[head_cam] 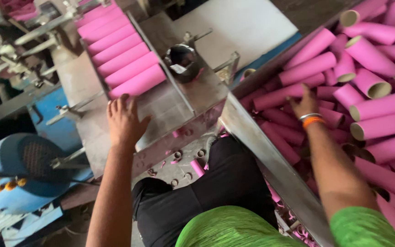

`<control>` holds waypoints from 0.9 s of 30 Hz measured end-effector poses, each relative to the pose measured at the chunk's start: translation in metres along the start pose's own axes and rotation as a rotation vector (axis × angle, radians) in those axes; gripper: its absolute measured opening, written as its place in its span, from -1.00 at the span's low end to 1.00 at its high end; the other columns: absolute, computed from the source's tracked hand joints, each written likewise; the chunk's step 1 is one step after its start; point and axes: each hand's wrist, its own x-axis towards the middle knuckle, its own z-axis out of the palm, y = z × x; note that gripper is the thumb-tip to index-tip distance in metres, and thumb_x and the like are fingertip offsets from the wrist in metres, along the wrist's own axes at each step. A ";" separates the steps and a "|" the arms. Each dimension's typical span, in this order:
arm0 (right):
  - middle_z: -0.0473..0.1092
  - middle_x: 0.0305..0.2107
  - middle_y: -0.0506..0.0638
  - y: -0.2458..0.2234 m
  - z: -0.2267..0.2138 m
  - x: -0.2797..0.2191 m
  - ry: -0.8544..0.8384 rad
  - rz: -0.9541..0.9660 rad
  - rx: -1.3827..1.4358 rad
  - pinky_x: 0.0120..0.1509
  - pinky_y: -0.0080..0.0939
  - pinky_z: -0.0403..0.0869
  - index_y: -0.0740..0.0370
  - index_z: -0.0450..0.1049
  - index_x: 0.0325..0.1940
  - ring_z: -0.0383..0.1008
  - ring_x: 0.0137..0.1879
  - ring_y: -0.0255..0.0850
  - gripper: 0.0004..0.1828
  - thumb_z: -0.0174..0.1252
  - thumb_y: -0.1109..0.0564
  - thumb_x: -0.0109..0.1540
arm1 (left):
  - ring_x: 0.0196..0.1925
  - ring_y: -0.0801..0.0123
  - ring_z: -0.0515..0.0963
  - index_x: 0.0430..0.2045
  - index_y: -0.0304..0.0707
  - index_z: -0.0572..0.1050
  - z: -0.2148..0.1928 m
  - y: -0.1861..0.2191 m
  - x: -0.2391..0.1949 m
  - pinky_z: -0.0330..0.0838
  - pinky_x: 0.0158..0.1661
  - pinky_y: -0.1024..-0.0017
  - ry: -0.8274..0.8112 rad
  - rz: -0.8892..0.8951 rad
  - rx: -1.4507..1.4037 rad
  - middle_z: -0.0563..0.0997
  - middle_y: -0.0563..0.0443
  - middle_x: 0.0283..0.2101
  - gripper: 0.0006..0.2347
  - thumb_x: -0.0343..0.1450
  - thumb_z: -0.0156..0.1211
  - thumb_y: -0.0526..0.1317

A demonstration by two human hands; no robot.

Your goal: The person repeatedly picks up pink paper rolls from a large pile on the right and places them onto a conveyor belt on the left. The person handles the rolls one by one, moving them from the pile to the machine.

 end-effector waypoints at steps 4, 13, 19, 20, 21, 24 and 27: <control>0.38 0.22 0.22 -0.004 0.014 0.006 0.268 0.003 0.101 0.43 0.02 0.40 0.21 0.29 0.42 0.40 0.32 0.15 -0.20 0.52 0.11 0.18 | 0.27 -0.06 0.35 0.20 -0.20 0.46 0.001 -0.001 -0.005 0.21 0.29 0.02 0.048 0.004 -0.024 0.42 -0.16 0.21 -0.37 0.24 0.47 0.03; 0.18 0.33 0.44 0.037 -0.070 0.110 0.311 -0.027 0.010 0.41 -0.01 0.31 0.41 -0.04 0.61 0.23 0.38 0.10 0.22 0.53 0.37 -0.01 | 0.26 -0.04 0.38 0.16 -0.20 0.47 0.003 0.000 -0.006 0.27 0.23 0.01 0.074 -0.017 -0.070 0.43 -0.14 0.20 -0.42 0.28 0.45 0.01; 0.51 0.00 0.27 0.012 -0.034 0.083 0.018 0.134 0.081 0.21 -0.04 0.47 0.32 0.44 0.30 0.53 0.11 0.08 -0.34 0.47 0.21 0.13 | 0.25 -0.05 0.38 0.13 -0.20 0.48 -0.003 0.002 -0.003 0.27 0.22 0.02 0.082 -0.038 -0.093 0.43 -0.14 0.19 -0.44 0.26 0.46 0.00; 0.52 -0.03 0.29 0.002 -0.028 0.074 0.030 0.057 0.055 0.20 -0.03 0.46 0.33 0.48 0.25 0.54 0.08 0.09 -0.43 0.46 0.18 0.19 | 0.25 -0.06 0.38 0.14 -0.21 0.48 -0.003 0.003 -0.001 0.27 0.22 0.01 0.092 -0.034 -0.107 0.43 -0.15 0.19 -0.44 0.27 0.46 -0.01; 0.52 -0.06 0.31 -0.008 -0.030 0.064 0.034 -0.020 0.029 0.19 -0.02 0.45 0.34 0.52 0.21 0.55 0.04 0.10 -0.52 0.45 0.16 0.25 | 0.25 -0.07 0.38 0.14 -0.23 0.48 -0.003 0.003 -0.003 0.27 0.22 0.01 0.095 -0.035 -0.120 0.43 -0.15 0.19 -0.44 0.28 0.47 -0.01; 0.50 -0.10 0.33 -0.056 -0.062 0.056 -0.009 -0.150 0.000 0.12 -0.03 0.51 0.37 0.51 0.13 0.57 -0.04 0.10 -0.62 0.37 0.17 0.28 | 0.24 -0.10 0.37 0.11 -0.22 0.49 -0.003 0.004 -0.003 0.27 0.22 0.02 0.098 -0.014 -0.130 0.43 -0.17 0.17 -0.45 0.24 0.48 -0.04; 0.52 -0.02 0.15 -0.125 -0.140 0.051 0.076 -0.397 -0.023 0.08 -0.11 0.52 0.31 0.44 0.15 0.55 -0.09 -0.15 -0.72 0.31 0.26 0.39 | 0.24 -0.09 0.39 0.09 -0.23 0.50 -0.002 0.003 -0.003 0.27 0.22 0.01 0.122 -0.015 -0.193 0.44 -0.17 0.17 -0.46 0.23 0.49 -0.05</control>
